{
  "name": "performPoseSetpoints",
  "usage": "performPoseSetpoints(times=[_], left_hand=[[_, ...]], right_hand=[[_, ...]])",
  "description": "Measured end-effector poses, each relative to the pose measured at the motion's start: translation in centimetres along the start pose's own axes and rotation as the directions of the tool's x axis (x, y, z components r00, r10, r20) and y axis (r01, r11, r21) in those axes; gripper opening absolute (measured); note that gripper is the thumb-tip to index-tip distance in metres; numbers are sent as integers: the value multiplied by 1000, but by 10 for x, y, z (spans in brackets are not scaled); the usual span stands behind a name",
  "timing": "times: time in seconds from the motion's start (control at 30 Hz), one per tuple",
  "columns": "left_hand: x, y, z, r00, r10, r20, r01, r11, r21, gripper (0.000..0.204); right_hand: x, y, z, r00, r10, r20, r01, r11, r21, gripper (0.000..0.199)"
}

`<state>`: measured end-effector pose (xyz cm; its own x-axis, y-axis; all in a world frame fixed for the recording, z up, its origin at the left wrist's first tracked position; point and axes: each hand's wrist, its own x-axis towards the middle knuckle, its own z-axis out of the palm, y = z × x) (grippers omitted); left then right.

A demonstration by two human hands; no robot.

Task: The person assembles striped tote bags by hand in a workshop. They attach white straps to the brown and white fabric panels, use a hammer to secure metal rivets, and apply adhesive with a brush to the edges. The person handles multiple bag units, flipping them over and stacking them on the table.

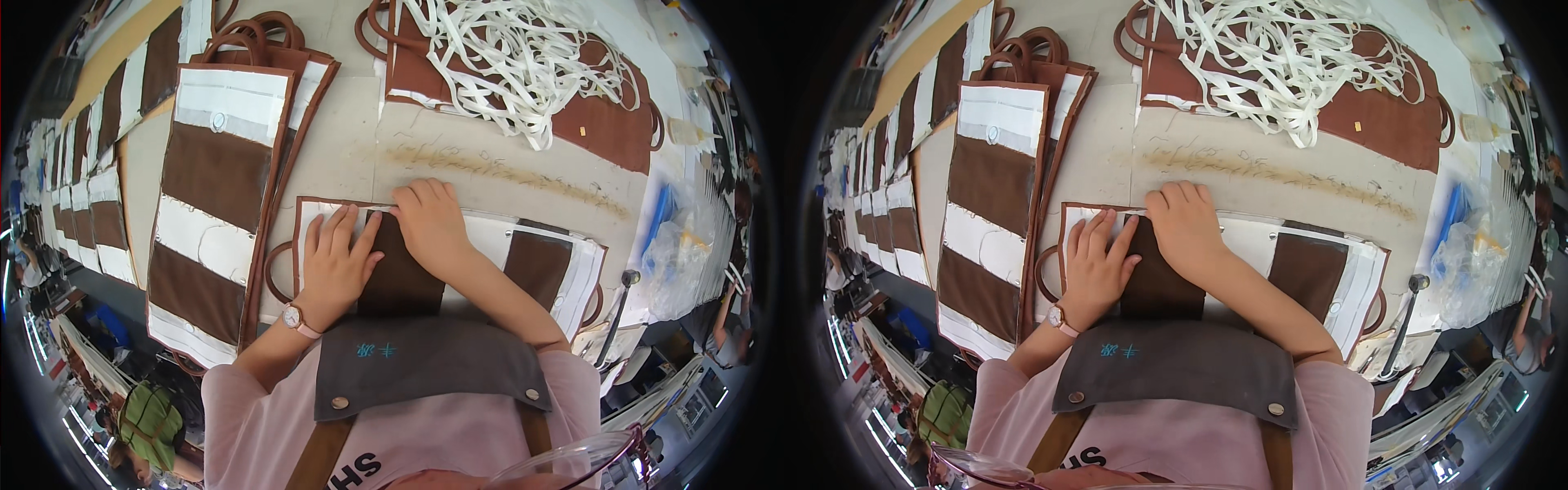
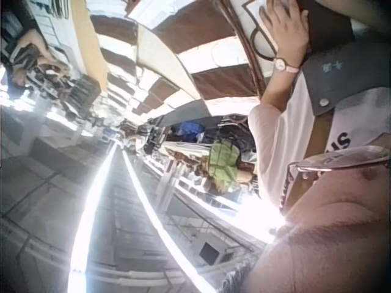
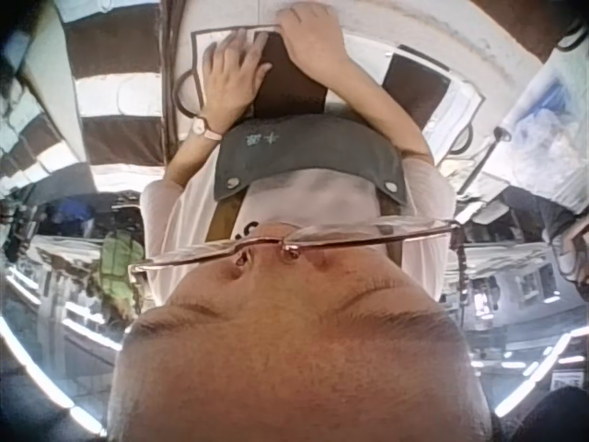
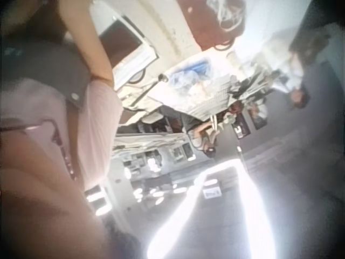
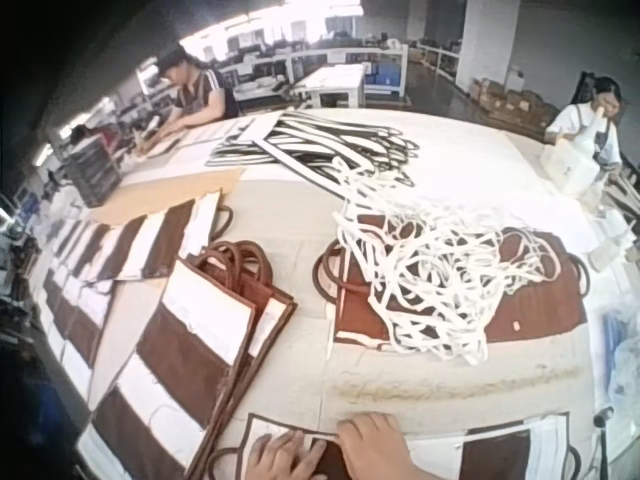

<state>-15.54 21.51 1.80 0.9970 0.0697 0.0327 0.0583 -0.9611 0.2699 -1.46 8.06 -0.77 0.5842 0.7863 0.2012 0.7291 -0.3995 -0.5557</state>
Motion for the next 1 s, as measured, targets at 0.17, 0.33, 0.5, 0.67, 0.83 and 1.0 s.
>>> performPoseSetpoints(times=[0.17, 0.33, 0.5, 0.67, 0.83, 1.0], left_hand=[[4, 5, 6, 999, -29, -14, 29, 999, 37, 60], [5, 10, 3, 999, -50, 0, 50, 996, 72, 60], [6, 11, 3, 999, -51, -9, 51, 995, 82, 61], [5, 6, 3, 1000, -21, -17, 22, 997, 71, 61], [7, 12, 4, 999, -33, 8, 32, 997, 77, 61], [9, 19, 6, 997, -75, 13, 74, 993, 88, 61]], right_hand=[[1, -1, -7, 998, 19, 53, -24, 995, 101, 17], [2, 8, 1, 997, -83, -4, 82, 973, 215, 20], [-5, 16, 2, 988, -150, -26, 152, 967, 204, 25], [-8, 15, -14, 1000, -30, -2, 30, 990, 137, 29], [-7, 14, -26, 998, 25, 61, -30, 996, 87, 25], [-2, 29, -28, 994, -14, 106, 0, 992, 130, 19]])
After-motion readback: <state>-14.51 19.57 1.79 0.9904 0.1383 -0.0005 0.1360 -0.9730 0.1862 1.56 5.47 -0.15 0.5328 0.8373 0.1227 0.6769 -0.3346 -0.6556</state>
